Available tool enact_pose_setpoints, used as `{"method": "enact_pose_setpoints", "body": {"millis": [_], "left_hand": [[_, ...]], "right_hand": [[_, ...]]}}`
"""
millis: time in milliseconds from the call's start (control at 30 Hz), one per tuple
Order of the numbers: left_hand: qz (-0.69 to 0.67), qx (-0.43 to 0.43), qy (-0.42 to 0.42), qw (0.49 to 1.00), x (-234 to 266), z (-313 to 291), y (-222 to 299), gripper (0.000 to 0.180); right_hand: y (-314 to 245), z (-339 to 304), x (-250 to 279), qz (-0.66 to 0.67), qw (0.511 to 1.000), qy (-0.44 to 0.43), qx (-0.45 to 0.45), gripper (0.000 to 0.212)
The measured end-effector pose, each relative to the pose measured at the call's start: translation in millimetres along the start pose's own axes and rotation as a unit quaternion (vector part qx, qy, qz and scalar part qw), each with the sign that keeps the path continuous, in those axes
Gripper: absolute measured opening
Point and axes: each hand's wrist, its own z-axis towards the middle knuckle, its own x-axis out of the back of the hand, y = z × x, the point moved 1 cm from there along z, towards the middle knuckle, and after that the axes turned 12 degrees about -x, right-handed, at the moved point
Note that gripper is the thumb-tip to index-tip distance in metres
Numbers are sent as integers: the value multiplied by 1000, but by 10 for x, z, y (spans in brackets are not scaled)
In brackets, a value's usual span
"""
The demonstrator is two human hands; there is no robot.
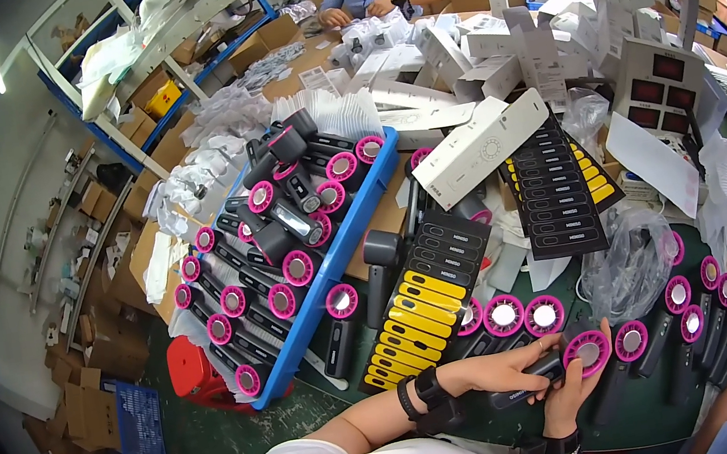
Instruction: Assembling and inspecting handheld hair dryers on a production line.
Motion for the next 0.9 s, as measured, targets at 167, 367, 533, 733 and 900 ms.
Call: {"method": "enact_pose_setpoints", "body": {"millis": [167,367,533,733,900], "left_hand": [[2,-6,-8,1000,12,8,6,76],[-8,2,0,1000,36,14,80,79],[-4,9,12,1000,55,14,40,79],[-4,2,14,1000,6,22,-17,79],[-56,28,-1,998,-47,108,-142,77]], "right_hand": [[-15,9,22,4,1000,-1,-15,59],[80,86,52,8,1000,13,-17,59],[94,109,76,5,1000,5,-16,59],[-12,70,10,1,1000,-18,2,59],[22,18,169,1,1000,14,-10,59]]}}
